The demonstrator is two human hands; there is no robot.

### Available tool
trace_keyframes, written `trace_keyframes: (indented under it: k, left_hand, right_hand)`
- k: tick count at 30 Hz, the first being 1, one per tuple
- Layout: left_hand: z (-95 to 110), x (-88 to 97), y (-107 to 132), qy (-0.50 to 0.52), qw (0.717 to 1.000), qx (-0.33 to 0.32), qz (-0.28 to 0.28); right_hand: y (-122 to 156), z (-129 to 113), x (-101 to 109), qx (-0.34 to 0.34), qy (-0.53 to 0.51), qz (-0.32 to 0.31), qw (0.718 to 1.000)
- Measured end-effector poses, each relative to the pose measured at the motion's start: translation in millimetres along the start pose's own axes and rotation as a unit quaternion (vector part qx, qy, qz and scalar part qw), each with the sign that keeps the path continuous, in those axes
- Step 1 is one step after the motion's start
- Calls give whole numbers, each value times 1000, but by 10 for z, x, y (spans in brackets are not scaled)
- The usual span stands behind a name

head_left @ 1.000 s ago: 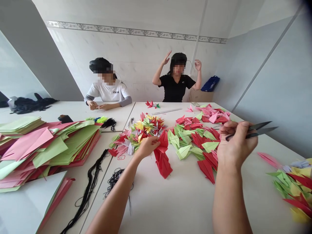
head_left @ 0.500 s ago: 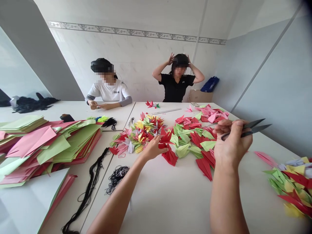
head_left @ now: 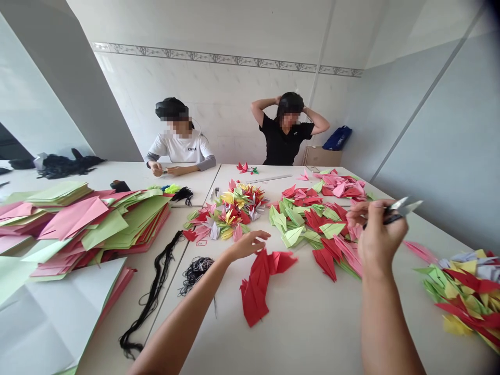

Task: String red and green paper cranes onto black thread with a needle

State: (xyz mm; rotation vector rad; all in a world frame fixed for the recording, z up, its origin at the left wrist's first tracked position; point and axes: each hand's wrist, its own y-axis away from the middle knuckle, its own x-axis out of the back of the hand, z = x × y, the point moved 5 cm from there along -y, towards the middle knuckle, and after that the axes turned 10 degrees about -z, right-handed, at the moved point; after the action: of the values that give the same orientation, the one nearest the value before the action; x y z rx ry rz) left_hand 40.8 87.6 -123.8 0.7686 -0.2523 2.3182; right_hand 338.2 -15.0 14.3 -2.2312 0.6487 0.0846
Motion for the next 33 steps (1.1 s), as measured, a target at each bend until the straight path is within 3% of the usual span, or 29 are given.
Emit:
trace_keyframes:
  k: [4,10,12,14,16,18,21,25,27,29,31,33]
  left_hand:
    - [17,-269,199,-46,992,39,112]
    - [248,-720,737,-79,993,37,84]
    - [254,-762,931,-66,992,57,96]
    - [244,-802,1140,-38,986,79,144]
    - [256,-918,1332,-13,977,89,194]
    - [313,-1144,1423,-41,981,73,173]
    - [357,-1398,1378,-96,988,47,108]
    - [301,-1288,1174,-82,996,-10,17]
    - [266,-1152,1148,-83,995,4,51]
    - [265,-1129,1196,-87,986,45,135]
    - [303,-1293,1252,-93,975,84,182]
    - [359,-1541,1247,-121,976,100,153]
  right_hand:
    - [166,307,36,-95,37,-100,990]
    - [512,641,275,-190,75,-161,966]
    - [767,759,310,-276,82,-227,930]
    - [1119,846,303,-358,78,-314,876]
    - [1474,888,294,-400,68,-364,838]
    - [1768,933,275,-422,63,-384,819]
    - [1988,1049,226,-427,64,-382,817]
    - [1923,1282,151,-412,81,-369,829]
    - [1852,1382,118,-402,87,-363,836]
    - [1816,1439,91,-392,90,-359,842]
    - [1819,1451,73,-381,93,-359,847]
    - [1839,1434,67,-370,95,-364,849]
